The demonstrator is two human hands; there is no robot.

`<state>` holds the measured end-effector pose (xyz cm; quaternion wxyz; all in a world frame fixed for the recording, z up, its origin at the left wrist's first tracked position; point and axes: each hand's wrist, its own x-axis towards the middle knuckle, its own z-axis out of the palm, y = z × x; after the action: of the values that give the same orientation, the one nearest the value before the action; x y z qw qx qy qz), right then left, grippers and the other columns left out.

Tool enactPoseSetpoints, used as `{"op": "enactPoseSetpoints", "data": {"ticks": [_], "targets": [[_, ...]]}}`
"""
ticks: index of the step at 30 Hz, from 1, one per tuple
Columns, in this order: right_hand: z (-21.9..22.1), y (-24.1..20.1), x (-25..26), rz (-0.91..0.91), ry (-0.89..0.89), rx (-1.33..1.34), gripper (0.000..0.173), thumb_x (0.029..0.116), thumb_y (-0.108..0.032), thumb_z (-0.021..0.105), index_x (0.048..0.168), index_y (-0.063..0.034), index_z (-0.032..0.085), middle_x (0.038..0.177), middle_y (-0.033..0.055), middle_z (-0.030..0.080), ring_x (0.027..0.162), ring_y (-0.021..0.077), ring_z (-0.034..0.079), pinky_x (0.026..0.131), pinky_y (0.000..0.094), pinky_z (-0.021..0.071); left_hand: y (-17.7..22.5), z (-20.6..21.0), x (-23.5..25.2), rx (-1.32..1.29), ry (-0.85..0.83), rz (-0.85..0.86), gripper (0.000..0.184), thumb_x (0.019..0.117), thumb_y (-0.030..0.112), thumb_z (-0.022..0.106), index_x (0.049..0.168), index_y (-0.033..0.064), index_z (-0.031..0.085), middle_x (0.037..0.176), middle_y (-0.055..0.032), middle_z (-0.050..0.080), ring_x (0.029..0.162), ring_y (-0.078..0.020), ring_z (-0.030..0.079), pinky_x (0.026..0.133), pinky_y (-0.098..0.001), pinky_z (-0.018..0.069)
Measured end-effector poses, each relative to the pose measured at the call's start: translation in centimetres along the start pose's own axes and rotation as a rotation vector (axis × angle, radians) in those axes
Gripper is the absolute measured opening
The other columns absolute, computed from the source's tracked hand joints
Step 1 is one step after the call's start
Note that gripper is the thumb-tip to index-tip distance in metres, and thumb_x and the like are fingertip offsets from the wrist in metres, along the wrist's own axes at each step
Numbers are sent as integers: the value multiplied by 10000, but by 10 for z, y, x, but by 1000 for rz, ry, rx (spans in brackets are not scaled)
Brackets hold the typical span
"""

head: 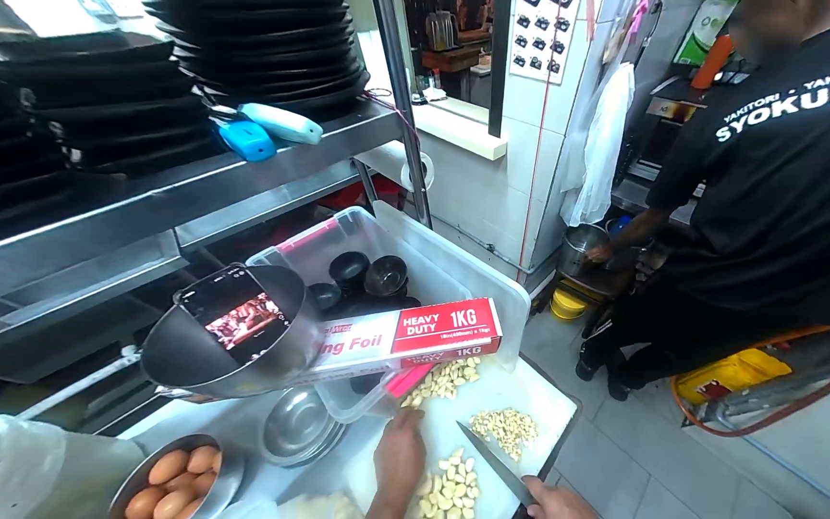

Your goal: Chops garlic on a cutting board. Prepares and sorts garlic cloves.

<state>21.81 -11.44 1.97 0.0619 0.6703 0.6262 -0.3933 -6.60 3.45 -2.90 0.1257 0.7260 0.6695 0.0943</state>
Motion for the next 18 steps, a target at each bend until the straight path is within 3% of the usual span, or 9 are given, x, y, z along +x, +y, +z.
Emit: {"op": "enactPoseSetpoints", "data": {"ticks": [8, 12, 18], "targets": [[-1, -3, -3, 13, -1, 10, 431, 1067, -362, 496, 1476, -232, 525, 1048, 178, 748, 968, 405, 733, 831, 642, 574, 20, -10, 1, -70, -240, 50, 268, 1008, 200, 544, 1151, 225, 770, 1224, 7, 720, 1132, -175, 691, 963, -432, 586], [0, -2, -3, 3, 11, -4, 412, 1068, -376, 479, 1455, -245, 531, 1016, 164, 748, 944, 389, 738, 807, 631, 582, 32, 5, -7, -90, -264, 129, 257, 1001, 233, 554, 1127, 238, 777, 1197, 29, 726, 1167, -150, 667, 1003, -385, 562], [-12, -10, -15, 32, 33, -61, 486, 1071, -338, 464, 1553, -277, 440, 1047, 171, 743, 956, 397, 732, 805, 628, 582, 44, 11, -7, -88, -257, 141, 206, 978, 278, 593, 1066, 247, 777, 1173, 30, 695, 1167, -184, 621, 988, -374, 540]]}}
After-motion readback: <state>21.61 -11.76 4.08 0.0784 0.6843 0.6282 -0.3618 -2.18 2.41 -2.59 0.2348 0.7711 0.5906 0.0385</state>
